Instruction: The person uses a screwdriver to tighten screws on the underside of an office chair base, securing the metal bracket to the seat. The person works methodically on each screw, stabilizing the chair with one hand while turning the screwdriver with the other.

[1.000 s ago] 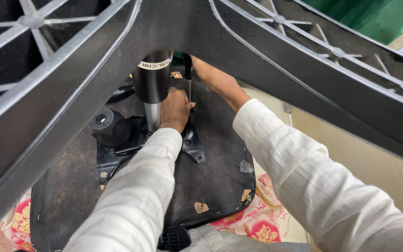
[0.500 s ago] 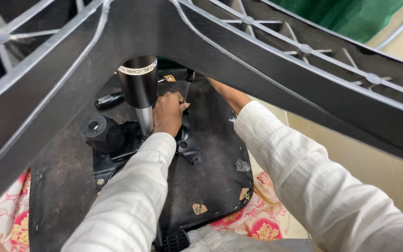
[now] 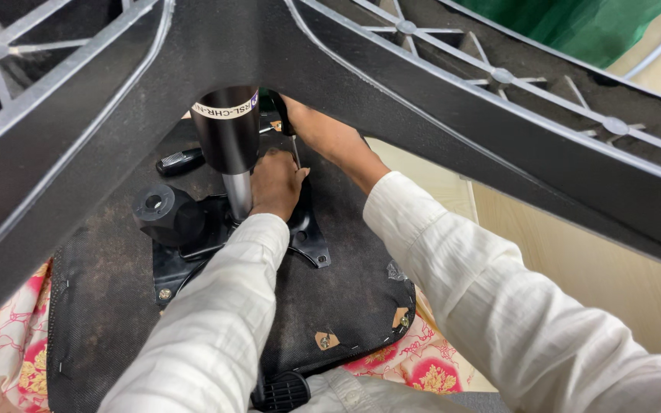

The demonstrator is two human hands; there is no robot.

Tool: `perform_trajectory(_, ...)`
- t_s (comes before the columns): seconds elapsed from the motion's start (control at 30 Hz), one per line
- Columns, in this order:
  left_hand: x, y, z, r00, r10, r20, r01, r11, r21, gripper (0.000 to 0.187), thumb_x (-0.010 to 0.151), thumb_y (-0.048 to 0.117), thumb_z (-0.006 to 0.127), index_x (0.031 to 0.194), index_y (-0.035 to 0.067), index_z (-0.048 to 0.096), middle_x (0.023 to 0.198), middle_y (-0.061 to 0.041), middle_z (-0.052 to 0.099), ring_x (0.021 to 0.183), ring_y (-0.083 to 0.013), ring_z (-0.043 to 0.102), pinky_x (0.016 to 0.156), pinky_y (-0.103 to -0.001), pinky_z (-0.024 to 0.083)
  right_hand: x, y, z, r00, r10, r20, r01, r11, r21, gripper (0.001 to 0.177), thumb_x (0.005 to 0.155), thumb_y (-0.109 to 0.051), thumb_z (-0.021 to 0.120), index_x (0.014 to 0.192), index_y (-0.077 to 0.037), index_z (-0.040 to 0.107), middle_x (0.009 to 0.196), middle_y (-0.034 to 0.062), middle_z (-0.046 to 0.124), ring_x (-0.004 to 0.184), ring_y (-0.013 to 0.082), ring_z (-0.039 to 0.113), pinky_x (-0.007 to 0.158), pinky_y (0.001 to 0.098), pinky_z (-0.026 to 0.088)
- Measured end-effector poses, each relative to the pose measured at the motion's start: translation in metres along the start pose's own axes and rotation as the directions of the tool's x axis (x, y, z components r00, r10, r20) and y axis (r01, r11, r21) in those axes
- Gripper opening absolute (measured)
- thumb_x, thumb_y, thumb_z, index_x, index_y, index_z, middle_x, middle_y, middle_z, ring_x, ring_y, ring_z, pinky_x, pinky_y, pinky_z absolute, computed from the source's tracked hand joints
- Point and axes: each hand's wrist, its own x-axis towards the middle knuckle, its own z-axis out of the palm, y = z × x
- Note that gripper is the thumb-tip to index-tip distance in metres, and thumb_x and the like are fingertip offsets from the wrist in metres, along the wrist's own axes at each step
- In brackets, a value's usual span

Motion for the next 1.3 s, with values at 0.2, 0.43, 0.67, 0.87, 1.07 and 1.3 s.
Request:
perform_trajectory(0.2,0.005,-0.009,0.004,0.999,0.033,0.008,-0.033,0.998,0.055,0.033,0.089,0.034,0.079,0.098,0.002,0.075,0.108,-0.017,0.071,0.1,-0.033,0.071,0.09,-0.041,0.057,0.006,-0.026,0.004,0.999,0.034,0.041,-0.028,0.989,-0.145,0.045,0.104,-0.028,0.034,0.145,-0.03,0.053,0.146,0.0078,0.056,0.133,0.0324,0.052,0.106,0.0479,0.042)
perform_trajectory(0.43,-0.005,0.001,-0.004,0.999,0.036,-0.017,-0.035,0.999,0.018,0.031,0.088,0.032,0.078,0.101,0.004,0.075,0.115,-0.016,0.068,0.107,-0.0339,0.067,0.091,-0.045,0.055,0.01,-0.009,0.004,0.971,-0.08,-0.226,0.015,0.962,-0.274,0.031,0.106,-0.027,0.051,0.132,-0.024,0.068,0.134,0.0045,0.068,0.12,0.0247,0.065,0.103,0.0396,0.049)
perform_trajectory(0.67,-0.018,0.014,-0.012,1.0,0.016,0.019,-0.015,0.999,-0.031,0.024,0.09,0.029,0.077,0.101,0.008,0.073,0.113,-0.011,0.071,0.108,-0.0306,0.068,0.092,-0.045,0.056,-0.008,-0.009,-0.009,0.976,0.145,-0.163,-0.139,0.989,0.048,0.032,0.111,-0.032,0.05,0.137,-0.022,0.065,0.139,0.0042,0.067,0.126,0.0245,0.064,0.107,0.0402,0.047)
perform_trajectory(0.87,-0.019,0.01,-0.02,0.997,0.0,0.076,0.003,0.999,-0.049,0.02,0.093,0.026,0.074,0.105,0.01,0.076,0.117,-0.014,0.07,0.111,-0.0325,0.068,0.096,-0.044,0.055,-0.001,-0.002,-0.006,0.987,-0.13,-0.097,0.1,0.959,-0.265,0.058,0.1,-0.013,0.045,0.154,-0.035,0.045,0.155,0.0111,0.047,0.134,0.0346,0.05,0.106,0.0464,0.041)
perform_trajectory(1.07,-0.036,0.003,-0.012,0.997,0.014,0.07,-0.005,0.992,-0.125,0.021,0.094,0.008,0.068,0.114,0.004,0.072,0.131,-0.016,0.063,0.119,-0.0353,0.063,0.1,-0.043,0.054,-0.02,-0.007,-0.021,0.954,0.16,-0.254,-0.148,0.987,0.067,0.04,0.096,-0.03,0.058,0.136,-0.028,0.065,0.133,0.006,0.069,0.119,0.0231,0.067,0.101,0.0348,0.05)
perform_trajectory(1.3,-0.068,-0.008,-0.01,0.995,0.093,0.034,-0.088,0.988,-0.123,0.033,0.09,-0.005,0.061,0.123,-0.001,0.066,0.144,-0.016,0.056,0.13,-0.0351,0.059,0.105,-0.039,0.053,-0.05,-0.043,-0.032,0.783,-0.002,-0.622,0.167,0.964,0.207,0.039,0.096,-0.037,0.078,0.11,0.0,0.073,0.101,0.0059,0.077,0.092,0.0158,0.073,0.087,0.0336,0.056)
